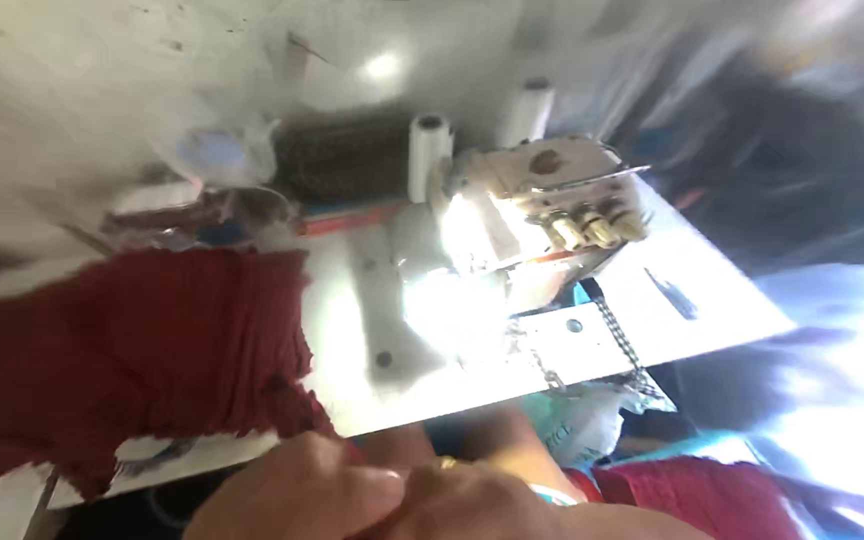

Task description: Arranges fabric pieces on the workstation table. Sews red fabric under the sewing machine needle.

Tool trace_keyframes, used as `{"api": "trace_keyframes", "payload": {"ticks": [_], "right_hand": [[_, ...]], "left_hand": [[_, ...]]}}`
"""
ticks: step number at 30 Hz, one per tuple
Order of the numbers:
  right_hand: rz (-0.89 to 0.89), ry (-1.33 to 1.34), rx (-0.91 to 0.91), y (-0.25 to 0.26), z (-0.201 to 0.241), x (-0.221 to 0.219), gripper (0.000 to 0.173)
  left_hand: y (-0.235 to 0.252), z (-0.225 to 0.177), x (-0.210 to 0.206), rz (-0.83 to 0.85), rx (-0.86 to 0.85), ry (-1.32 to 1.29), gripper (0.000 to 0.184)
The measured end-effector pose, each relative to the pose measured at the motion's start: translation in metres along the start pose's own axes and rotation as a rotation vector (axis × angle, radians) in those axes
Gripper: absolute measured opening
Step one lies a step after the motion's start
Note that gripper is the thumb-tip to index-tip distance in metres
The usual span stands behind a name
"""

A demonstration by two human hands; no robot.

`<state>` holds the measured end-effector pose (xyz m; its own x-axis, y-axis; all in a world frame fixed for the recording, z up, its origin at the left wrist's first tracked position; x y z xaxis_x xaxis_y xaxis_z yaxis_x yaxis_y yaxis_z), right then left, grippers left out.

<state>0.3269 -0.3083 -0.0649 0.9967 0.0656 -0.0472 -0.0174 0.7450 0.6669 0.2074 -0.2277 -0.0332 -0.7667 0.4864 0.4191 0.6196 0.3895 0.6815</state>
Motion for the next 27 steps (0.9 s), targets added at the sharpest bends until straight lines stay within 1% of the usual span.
{"api": "trace_keyframes", "payload": {"ticks": [1, 2, 3, 4, 5, 6, 7, 8, 9, 10, 13, 14, 16, 17, 18, 19, 20, 21, 23, 24, 25, 27], "right_hand": [[-0.097, -0.117, -0.033, -0.007, -0.006, 0.013, 0.039], [-0.184, -0.203, -0.098, -0.017, -0.021, 0.027, 0.05], [-0.255, -0.264, -0.19, -0.03, -0.043, 0.041, 0.054], [-0.324, -0.265, -0.307, -0.047, -0.069, 0.056, 0.047], [-0.393, -0.25, -0.443, -0.066, -0.092, 0.07, 0.035], [-0.46, -0.258, -0.581, -0.086, -0.11, 0.083, 0.027], [-0.517, -0.279, -0.684, -0.104, -0.121, 0.095, 0.024], [-0.559, -0.305, -0.738, -0.117, -0.124, 0.105, 0.024], [-0.583, -0.351, -0.733, -0.124, -0.122, 0.113, 0.025], [-0.589, -0.415, -0.678, -0.125, -0.116, 0.12, 0.028], [-0.56, -0.631, -0.339, -0.101, -0.094, 0.128, 0.039], [-0.544, -0.698, -0.267, -0.087, -0.089, 0.127, 0.045], [-0.528, -0.879, -0.24, -0.064, -0.087, 0.119, 0.062], [-0.534, -0.965, -0.252, -0.055, -0.089, 0.116, 0.064], [-0.55, -1.026, -0.26, -0.049, -0.092, 0.114, 0.057], [-0.57, -1.027, -0.282, -0.046, -0.096, 0.116, 0.043], [-0.591, -0.935, -0.317, -0.045, -0.1, 0.122, 0.031], [-0.615, -0.796, -0.343, -0.045, -0.102, 0.129, 0.022], [-0.644, -0.536, -0.35, -0.045, -0.102, 0.141, 0.014], [-0.645, -0.456, -0.367, -0.045, -0.101, 0.145, 0.011], [-0.639, -0.419, -0.386, -0.045, -0.1, 0.148, 0.009], [-0.625, -0.443, -0.41, -0.048, -0.097, 0.154, 0.009]], "left_hand": [[0.008, 0.006, -0.005, -0.001, -0.007, 0.121, 0.033], [0.018, 0.019, -0.014, 0.005, 0.003, 0.256, 0.038], [0.03, 0.04, -0.028, 0.019, 0.038, 0.344, 0.044], [0.04, 0.067, -0.047, 0.085, 0.118, 0.383, 0.049], [0.046, 0.096, -0.067, 0.215, 0.223, 0.386, 0.051], [0.047, 0.121, -0.088, 0.384, 0.332, 0.347, 0.058], [0.045, 0.139, -0.106, 0.531, 0.391, 0.315, 0.064], [0.043, 0.146, -0.119, 0.627, 0.404, 0.308, 0.069], [0.041, 0.147, -0.125, 0.684, 0.4, 0.324, 0.073], [0.041, 0.144, -0.127, 0.713, 0.402, 0.325, 0.075], [0.042, 0.141, -0.129, 0.744, 0.438, 0.262, 0.078], [0.045, 0.141, -0.13, 0.745, 0.451, 0.241, 0.077], [0.05, 0.14, -0.132, 0.766, 0.532, 0.2, 0.07], [0.053, 0.139, -0.131, 0.776, 0.579, 0.177, 0.067], [0.054, 0.138, -0.13, 0.781, 0.622, 0.155, 0.064], [0.055, 0.138, -0.129, 0.785, 0.657, 0.134, 0.063], [0.055, 0.139, -0.126, 0.779, 0.677, 0.103, 0.062], [0.056, 0.141, -0.124, 0.757, 0.686, 0.061, 0.058], [0.054, 0.146, -0.119, 0.697, 0.698, -0.034, 0.047], [0.054, 0.147, -0.118, 0.675, 0.712, -0.071, 0.042], [0.055, 0.148, -0.118, 0.667, 0.724, -0.093, 0.039], [0.058, 0.146, -0.119, 0.646, 0.734, -0.127, 0.035]]}}
Point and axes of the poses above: each hand's wrist, its own y-axis towards the middle knuckle, its own x-axis out of the back of the hand, z = x × y, the point moved 6 cm from there along y, towards the middle knuckle, and after that the axes turned 1 degree about -x, right-handed, at the moved point
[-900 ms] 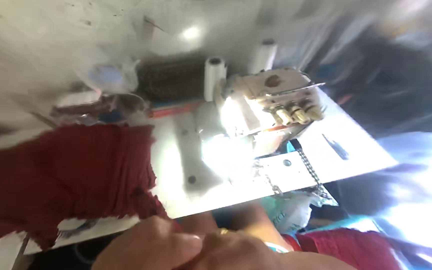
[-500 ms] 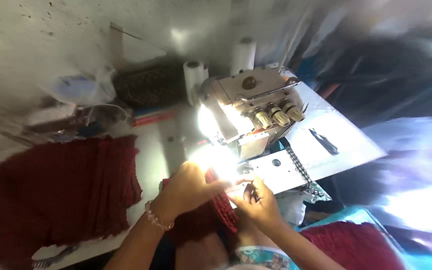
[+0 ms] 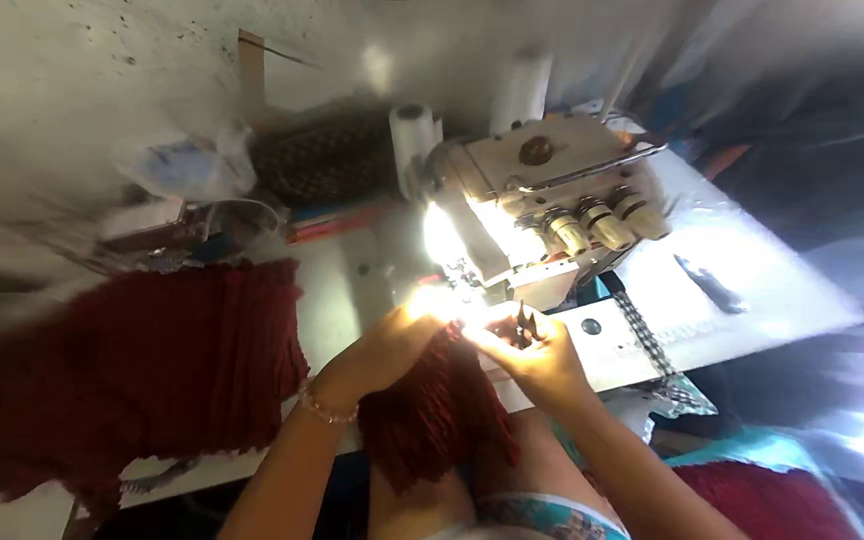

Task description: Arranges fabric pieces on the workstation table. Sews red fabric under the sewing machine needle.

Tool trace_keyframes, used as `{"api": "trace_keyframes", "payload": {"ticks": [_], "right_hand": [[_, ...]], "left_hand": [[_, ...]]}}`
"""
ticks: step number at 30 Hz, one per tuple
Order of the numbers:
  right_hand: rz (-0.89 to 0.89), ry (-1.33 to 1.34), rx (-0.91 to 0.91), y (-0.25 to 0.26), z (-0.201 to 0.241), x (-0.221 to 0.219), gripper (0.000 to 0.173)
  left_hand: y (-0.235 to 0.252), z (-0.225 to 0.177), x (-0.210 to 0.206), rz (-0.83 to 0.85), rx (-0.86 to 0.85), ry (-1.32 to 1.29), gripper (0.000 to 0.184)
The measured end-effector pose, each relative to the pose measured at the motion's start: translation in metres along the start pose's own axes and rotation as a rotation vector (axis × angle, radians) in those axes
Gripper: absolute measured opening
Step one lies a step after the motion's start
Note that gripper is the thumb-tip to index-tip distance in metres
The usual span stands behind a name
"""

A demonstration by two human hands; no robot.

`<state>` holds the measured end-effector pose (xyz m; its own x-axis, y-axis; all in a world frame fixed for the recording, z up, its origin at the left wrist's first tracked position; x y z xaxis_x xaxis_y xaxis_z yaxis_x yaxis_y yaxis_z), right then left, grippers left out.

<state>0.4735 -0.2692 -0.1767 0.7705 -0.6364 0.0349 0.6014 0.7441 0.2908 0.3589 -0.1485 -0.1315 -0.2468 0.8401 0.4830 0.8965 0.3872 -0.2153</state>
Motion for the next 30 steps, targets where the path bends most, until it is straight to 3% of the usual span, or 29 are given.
{"api": "trace_keyframes", "payload": {"ticks": [7, 13, 24, 30], "right_hand": [[0.069, -0.002, -0.025, 0.003, 0.002, 0.004, 0.007], [0.03, -0.129, 0.128, 0.003, 0.011, 0.0, 0.025], [-0.001, -0.206, 0.188, 0.005, 0.014, 0.004, 0.019], [0.258, 0.118, -0.111, 0.007, 0.015, 0.0, 0.005]], "left_hand": [[-0.001, 0.005, -0.002, 0.054, -0.153, -0.158, 0.026], [-0.002, 0.012, -0.007, -0.107, -0.206, -0.042, 0.024], [-0.001, 0.014, -0.003, -0.151, -0.179, -0.134, 0.017], [-0.003, 0.017, 0.002, -0.209, -0.278, -0.196, 0.017]]}}
Point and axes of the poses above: each hand's wrist, its own y-axis towards the middle knuckle, its own x-axis out of the back of the hand, z = x × y, the point moved 6 cm from there along y, towards the middle knuckle, and after that the axes turned 1 degree about -x, right-handed, at the moved point
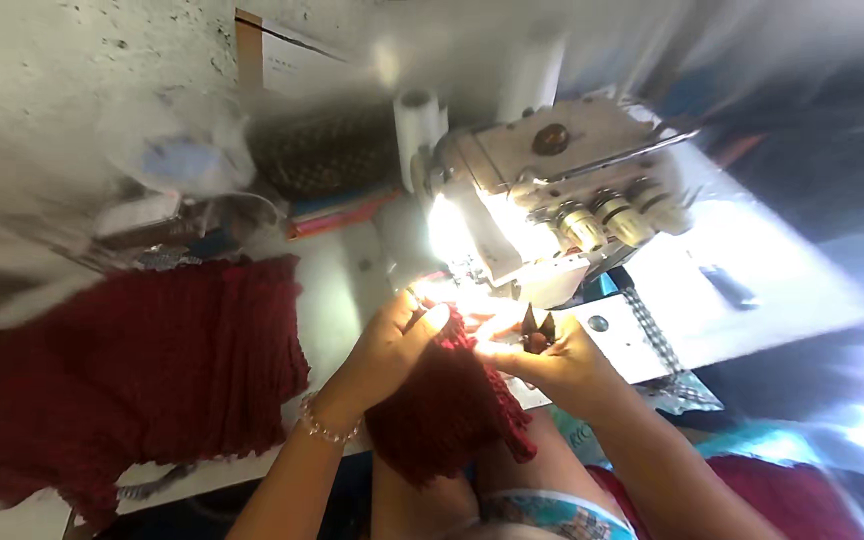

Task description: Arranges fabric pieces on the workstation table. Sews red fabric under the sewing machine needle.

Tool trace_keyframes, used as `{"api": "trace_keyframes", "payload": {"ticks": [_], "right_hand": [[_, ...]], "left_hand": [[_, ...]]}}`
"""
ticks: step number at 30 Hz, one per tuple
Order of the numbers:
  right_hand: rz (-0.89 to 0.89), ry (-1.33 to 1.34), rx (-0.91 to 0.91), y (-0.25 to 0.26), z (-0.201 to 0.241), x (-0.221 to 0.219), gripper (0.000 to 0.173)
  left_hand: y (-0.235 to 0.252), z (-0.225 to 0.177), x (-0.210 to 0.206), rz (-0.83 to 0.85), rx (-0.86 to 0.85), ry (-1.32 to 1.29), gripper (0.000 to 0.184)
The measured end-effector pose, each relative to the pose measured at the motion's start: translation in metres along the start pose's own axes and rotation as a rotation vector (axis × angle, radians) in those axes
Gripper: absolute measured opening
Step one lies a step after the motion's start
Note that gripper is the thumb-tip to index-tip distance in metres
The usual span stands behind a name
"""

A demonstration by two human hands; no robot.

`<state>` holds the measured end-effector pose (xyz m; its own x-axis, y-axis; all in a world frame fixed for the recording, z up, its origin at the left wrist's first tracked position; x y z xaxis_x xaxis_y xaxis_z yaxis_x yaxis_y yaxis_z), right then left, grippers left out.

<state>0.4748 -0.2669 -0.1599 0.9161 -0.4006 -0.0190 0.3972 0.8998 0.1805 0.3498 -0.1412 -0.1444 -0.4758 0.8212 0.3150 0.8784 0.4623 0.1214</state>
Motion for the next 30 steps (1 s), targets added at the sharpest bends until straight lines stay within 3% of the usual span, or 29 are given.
{"api": "trace_keyframes", "payload": {"ticks": [6, 15, 23, 30], "right_hand": [[-0.125, -0.222, 0.121, 0.004, 0.01, 0.001, 0.009], [-0.109, -0.191, 0.149, 0.007, 0.012, -0.002, 0.009], [-0.124, -0.245, 0.258, 0.01, 0.007, -0.001, 0.015], [-0.156, -0.359, 0.312, 0.007, 0.013, -0.002, 0.016]], "left_hand": [[0.0, -0.009, 0.003, -0.006, -0.067, 0.079, 0.019], [0.002, -0.018, 0.016, -0.103, -0.18, 0.348, 0.011], [0.002, -0.019, 0.012, -0.082, 0.056, 0.165, 0.01], [0.003, -0.02, 0.013, -0.074, 0.06, 0.221, 0.011]]}}
Point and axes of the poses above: each hand's wrist, its own y-axis towards the middle knuckle, its own x-axis out of the back of the hand, z = x × y, the point moved 6 cm from there along y, towards the middle knuckle, and after that the axes turned 1 degree about -x, right-handed, at the moved point
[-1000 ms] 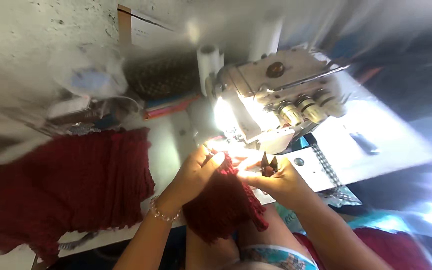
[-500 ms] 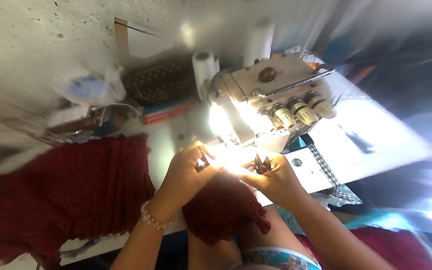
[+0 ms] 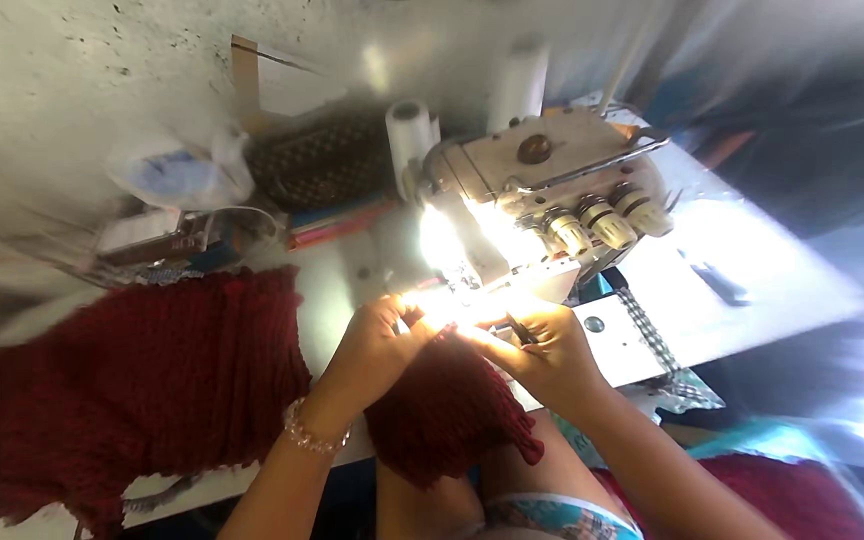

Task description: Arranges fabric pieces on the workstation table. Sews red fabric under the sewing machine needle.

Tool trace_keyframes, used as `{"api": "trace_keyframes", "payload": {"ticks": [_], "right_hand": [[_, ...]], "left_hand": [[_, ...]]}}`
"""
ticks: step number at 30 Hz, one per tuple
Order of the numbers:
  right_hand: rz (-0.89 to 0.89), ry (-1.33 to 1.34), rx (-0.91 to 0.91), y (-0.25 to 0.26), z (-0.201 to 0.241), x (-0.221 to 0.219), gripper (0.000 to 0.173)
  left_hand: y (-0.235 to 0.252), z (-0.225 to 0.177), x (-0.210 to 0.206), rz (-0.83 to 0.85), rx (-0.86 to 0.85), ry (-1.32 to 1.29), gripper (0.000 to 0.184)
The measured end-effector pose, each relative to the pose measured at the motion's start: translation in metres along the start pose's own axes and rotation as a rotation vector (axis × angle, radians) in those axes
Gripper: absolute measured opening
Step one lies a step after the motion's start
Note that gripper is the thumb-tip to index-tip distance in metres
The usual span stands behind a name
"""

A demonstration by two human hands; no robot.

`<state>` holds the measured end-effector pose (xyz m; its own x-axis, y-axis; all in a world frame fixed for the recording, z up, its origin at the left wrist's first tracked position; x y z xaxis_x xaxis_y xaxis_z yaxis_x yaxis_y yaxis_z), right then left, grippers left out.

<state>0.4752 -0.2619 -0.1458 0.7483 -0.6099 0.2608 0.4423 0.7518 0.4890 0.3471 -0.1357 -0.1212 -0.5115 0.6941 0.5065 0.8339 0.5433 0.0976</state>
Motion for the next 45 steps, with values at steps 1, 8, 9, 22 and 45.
{"api": "trace_keyframes", "payload": {"ticks": [1, 8, 9, 22, 45], "right_hand": [[-0.013, -0.01, -0.005, 0.0, 0.0, 0.0, 0.015], [-0.08, -0.05, -0.035, 0.002, 0.001, 0.002, 0.013], [-0.083, -0.046, -0.032, 0.002, 0.001, 0.002, 0.013], [-0.172, -0.073, 0.021, -0.016, -0.005, -0.017, 0.016], [-0.161, -0.14, -0.03, -0.011, 0.009, -0.008, 0.012]], "left_hand": [[0.0, 0.0, 0.0, -0.001, -0.005, 0.018, 0.012], [-0.002, -0.001, 0.0, 0.014, -0.026, 0.015, 0.013], [-0.002, -0.001, -0.001, 0.023, -0.027, -0.013, 0.013], [-0.005, 0.01, -0.001, -0.109, 0.012, -0.179, 0.013], [-0.03, 0.004, -0.019, -0.493, -0.171, -0.184, 0.007]]}}
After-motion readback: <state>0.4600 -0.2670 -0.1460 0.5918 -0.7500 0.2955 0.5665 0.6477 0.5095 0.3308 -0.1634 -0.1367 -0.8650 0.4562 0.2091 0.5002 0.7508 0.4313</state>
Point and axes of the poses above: each hand's wrist, its own y-axis towards the middle knuckle, its own x-axis out of the back of the hand, z = x × y, the point moved 6 cm from there along y, towards the middle knuckle, and after that the axes turned 1 degree about -x, right-handed, at the moved point
